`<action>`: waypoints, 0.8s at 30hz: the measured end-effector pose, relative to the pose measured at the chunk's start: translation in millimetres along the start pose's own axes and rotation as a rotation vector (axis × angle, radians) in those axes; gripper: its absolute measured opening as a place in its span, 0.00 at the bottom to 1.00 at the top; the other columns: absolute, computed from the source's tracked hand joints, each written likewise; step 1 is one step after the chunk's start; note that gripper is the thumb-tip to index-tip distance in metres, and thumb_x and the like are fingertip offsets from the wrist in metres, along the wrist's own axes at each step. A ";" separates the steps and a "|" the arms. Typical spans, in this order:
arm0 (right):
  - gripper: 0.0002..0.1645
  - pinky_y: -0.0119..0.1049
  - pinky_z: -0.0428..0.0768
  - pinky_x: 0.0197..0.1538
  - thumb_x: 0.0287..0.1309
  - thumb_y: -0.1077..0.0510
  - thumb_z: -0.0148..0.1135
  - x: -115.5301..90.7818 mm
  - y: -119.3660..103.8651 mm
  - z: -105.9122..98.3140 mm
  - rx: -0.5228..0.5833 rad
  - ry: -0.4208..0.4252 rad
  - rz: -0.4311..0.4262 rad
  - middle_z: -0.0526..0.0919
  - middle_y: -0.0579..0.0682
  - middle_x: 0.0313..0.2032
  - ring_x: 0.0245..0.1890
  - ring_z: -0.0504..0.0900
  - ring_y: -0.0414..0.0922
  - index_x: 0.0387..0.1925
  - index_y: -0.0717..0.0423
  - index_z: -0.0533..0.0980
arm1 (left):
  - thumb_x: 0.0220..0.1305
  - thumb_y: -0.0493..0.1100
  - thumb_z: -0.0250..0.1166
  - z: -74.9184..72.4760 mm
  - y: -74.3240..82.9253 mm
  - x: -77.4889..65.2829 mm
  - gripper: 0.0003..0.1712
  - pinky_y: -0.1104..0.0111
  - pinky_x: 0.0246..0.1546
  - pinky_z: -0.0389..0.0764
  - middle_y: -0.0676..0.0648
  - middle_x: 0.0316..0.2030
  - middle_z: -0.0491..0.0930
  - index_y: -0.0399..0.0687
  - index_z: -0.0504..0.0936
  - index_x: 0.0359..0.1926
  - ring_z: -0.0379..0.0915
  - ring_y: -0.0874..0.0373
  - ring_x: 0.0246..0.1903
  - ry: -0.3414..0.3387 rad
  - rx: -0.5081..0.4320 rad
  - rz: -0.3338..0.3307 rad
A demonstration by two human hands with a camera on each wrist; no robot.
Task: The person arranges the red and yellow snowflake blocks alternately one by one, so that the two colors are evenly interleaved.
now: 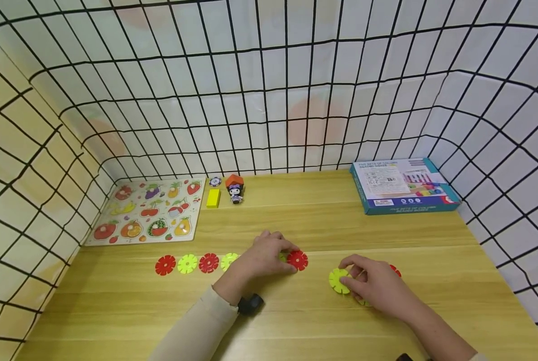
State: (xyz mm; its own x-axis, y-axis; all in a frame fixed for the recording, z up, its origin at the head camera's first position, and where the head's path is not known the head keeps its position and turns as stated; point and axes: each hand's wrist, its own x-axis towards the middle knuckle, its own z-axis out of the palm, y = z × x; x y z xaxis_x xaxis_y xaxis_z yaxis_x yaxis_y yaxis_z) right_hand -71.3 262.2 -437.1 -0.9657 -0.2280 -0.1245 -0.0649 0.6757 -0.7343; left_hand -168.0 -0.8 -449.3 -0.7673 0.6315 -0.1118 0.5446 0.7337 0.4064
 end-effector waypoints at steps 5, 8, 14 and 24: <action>0.20 0.39 0.77 0.24 0.54 0.47 0.63 31.9 -3.6 1.4 0.150 -0.024 0.106 0.76 0.54 0.27 0.20 0.78 0.48 0.47 0.50 0.74 | 0.47 0.61 0.70 0.6 0.1 0.4 0.26 0.68 0.40 0.59 0.60 0.40 0.72 0.68 0.80 0.50 0.59 0.61 0.39 0.001 0.004 -0.006; 0.19 0.39 0.77 0.24 0.56 0.48 0.63 48.5 -1.5 6.0 0.123 -0.041 0.115 0.75 0.53 0.26 0.20 0.79 0.48 0.47 0.50 0.74 | 0.47 0.61 0.70 1.5 0.3 0.9 0.26 0.68 0.40 0.60 0.60 0.40 0.72 0.68 0.80 0.50 0.59 0.61 0.39 0.003 0.008 -0.006; 0.17 0.36 0.74 0.23 0.56 0.50 0.62 66.3 0.0 11.7 -0.022 -0.055 0.087 0.76 0.49 0.22 0.18 0.76 0.44 0.45 0.52 0.75 | 0.47 0.62 0.69 2.1 -1.0 1.6 0.26 0.68 0.41 0.60 0.60 0.40 0.72 0.69 0.80 0.50 0.60 0.61 0.39 0.003 0.026 -0.003; 0.09 0.40 0.69 0.33 0.53 0.47 0.65 73.9 -3.8 11.9 -0.329 0.006 -0.010 0.73 0.44 0.28 0.29 0.70 0.42 0.35 0.45 0.78 | 0.47 0.62 0.69 -0.4 0.9 0.1 0.26 0.68 0.41 0.60 0.60 0.39 0.72 0.68 0.81 0.50 0.59 0.61 0.39 -0.005 0.018 -0.011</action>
State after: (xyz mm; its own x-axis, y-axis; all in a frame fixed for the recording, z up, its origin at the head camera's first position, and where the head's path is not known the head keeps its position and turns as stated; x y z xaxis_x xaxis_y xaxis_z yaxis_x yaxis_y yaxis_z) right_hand -139.5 234.4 -451.4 -0.9661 -0.2318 -0.1137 -0.1508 0.8641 -0.4802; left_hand -167.7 -0.1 -448.6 -0.7715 0.6246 -0.1211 0.5423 0.7451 0.3883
